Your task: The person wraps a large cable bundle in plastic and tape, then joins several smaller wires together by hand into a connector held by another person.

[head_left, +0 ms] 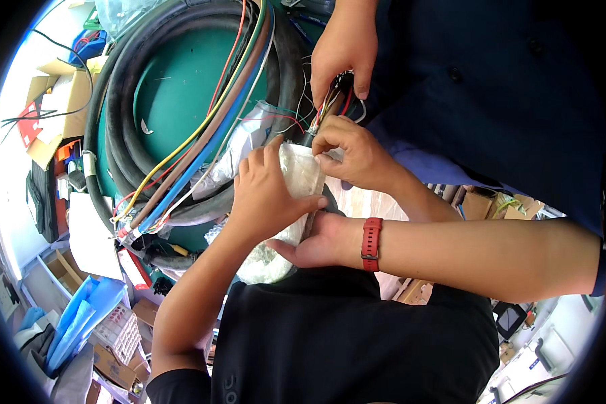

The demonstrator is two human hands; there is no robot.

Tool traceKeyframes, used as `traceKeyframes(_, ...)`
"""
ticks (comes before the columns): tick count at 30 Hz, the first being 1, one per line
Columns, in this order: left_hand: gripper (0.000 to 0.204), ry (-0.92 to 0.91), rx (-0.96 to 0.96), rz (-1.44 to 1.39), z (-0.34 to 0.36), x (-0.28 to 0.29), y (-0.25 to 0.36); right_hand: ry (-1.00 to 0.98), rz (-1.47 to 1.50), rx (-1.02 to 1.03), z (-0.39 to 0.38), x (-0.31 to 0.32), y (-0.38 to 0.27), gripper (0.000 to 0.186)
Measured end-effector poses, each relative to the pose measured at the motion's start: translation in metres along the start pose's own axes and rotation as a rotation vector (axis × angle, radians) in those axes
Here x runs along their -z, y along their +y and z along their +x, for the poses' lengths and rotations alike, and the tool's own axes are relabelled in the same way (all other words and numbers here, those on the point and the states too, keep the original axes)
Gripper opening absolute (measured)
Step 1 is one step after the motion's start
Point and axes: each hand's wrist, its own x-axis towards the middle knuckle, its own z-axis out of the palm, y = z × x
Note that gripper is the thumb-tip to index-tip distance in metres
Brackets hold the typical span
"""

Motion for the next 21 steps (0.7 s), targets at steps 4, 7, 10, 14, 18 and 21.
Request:
traceKeyframes(4,0.111,-0.049,0.048,0.042,0.008,-0.009,0.017,0.014,0.075,0.009,0.003,0.006,0.003,0.056)
traceKeyframes(7,0.101,-0.02,0.026,0.029,0.01,-0.013,0.016,0.03,0.225,0.024,0.002,0.007,-0.002,0.057)
traceKeyframes(10,0.091,0.019,-0.019,-0.045,0.009,-0.006,0.008,0.014,0.349,0.043,0.002,0.016,-0.007,0.06)
traceKeyframes(14,0.085,-0.02,-0.056,-0.076,0.002,0.008,0.01,0.025,0.596,0.049,-0.017,-0.004,-0.017,0.069)
traceKeyframes(18,0.082,-0.018,-0.171,-0.098,-0.011,0.034,0.011,0.084,0.912,-0.024,-0.045,-0.05,-0.018,0.07)
traceKeyframes(21,0.077,0.002,-0.156,-0.095,-0.038,0.078,0.027,0.061,0.305,0.158,-0.062,-0.092,-0.023,0.065)
